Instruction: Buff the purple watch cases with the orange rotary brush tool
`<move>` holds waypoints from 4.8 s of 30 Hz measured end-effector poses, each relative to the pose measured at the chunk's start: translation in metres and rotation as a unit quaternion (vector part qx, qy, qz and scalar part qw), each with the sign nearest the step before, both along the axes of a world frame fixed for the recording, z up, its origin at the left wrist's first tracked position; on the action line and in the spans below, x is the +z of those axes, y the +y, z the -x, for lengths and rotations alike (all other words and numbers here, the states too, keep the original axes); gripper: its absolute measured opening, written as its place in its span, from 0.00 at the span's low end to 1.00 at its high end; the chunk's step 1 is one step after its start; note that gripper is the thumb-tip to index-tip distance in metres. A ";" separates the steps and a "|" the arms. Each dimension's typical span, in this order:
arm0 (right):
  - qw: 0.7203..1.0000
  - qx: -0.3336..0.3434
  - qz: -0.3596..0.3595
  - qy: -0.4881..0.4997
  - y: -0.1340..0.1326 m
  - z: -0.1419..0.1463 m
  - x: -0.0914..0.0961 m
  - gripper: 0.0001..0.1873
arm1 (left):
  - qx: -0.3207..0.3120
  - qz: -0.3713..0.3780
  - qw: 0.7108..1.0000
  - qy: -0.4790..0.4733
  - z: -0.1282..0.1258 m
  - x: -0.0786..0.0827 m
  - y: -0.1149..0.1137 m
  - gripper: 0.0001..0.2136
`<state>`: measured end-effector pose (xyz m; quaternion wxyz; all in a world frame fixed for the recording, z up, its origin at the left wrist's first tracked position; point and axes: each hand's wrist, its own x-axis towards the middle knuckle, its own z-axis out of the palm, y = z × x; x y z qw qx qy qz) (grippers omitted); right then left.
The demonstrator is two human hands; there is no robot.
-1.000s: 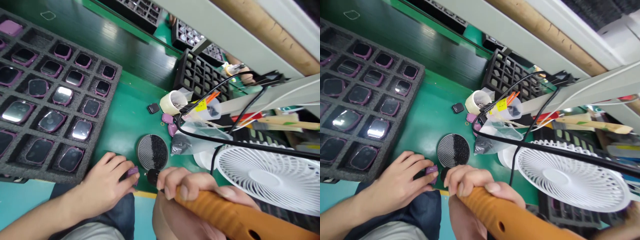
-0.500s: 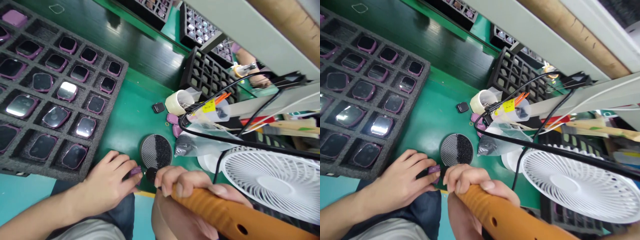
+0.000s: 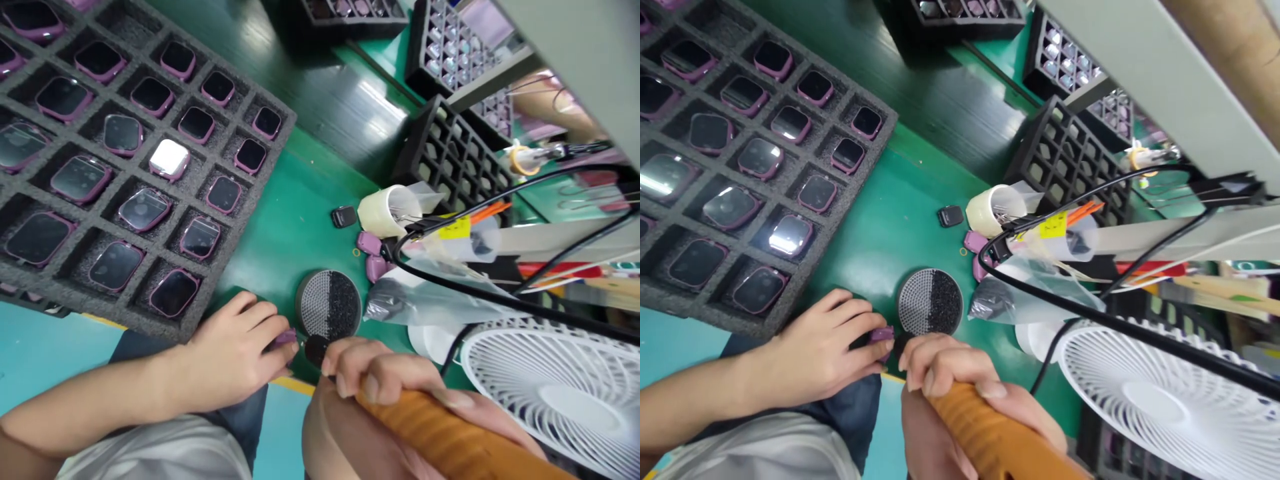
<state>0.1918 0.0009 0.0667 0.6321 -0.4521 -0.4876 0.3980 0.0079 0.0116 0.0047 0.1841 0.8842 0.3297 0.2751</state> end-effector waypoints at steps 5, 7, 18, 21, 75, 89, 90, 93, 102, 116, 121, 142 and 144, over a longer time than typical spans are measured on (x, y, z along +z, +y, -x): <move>0.998 0.008 -0.066 -0.008 -0.004 0.002 -0.007 0.13 | 0.000 -0.008 1.000 0.001 -0.001 0.002 0.001 0.09; 0.998 0.014 -0.062 -0.005 -0.005 0.003 -0.008 0.13 | 0.001 -0.008 1.000 0.001 -0.001 0.002 0.001 0.09; 0.993 -0.094 -0.057 0.031 0.004 0.005 0.006 0.26 | -0.043 0.006 0.999 0.026 0.009 0.004 -0.001 0.17; 0.984 -0.143 -0.099 -0.028 0.011 -0.003 0.007 0.24 | -0.066 0.026 0.997 0.031 0.010 0.006 -0.001 0.20; 0.987 -0.142 -0.074 0.029 0.013 -0.015 -0.007 0.27 | -0.001 0.020 1.000 -0.021 0.003 0.001 -0.005 0.10; 0.991 -0.087 -0.099 0.024 0.008 -0.022 -0.012 0.29 | -0.005 0.022 1.000 -0.010 0.003 0.002 -0.004 0.10; 0.991 -0.084 -0.096 0.026 0.007 -0.023 -0.011 0.29 | -0.005 0.021 1.000 -0.010 0.004 0.002 -0.005 0.10; 0.993 -0.071 -0.091 0.032 0.006 -0.026 -0.013 0.32 | -0.004 0.020 1.000 -0.012 0.004 0.002 -0.006 0.10; 0.995 -0.055 -0.082 0.008 0.004 -0.029 -0.001 0.26 | -0.017 0.009 1.000 -0.013 0.005 -0.001 -0.005 0.11; 0.993 -0.081 -0.082 0.031 0.002 0.011 0.008 0.33 | -0.011 -0.007 1.000 -0.024 0.003 -0.002 -0.004 0.08; 0.995 -0.076 -0.063 0.009 0.000 0.010 0.007 0.24 | -0.010 -0.009 1.000 -0.020 0.003 -0.001 -0.004 0.09; 0.998 0.003 -0.053 -0.014 -0.004 -0.002 -0.010 0.14 | -0.006 -0.008 1.000 -0.003 0.001 -0.005 -0.005 0.06; 0.998 -0.014 -0.056 -0.006 -0.003 0.006 -0.006 0.16 | -0.005 -0.012 1.000 -0.005 0.001 -0.005 -0.004 0.05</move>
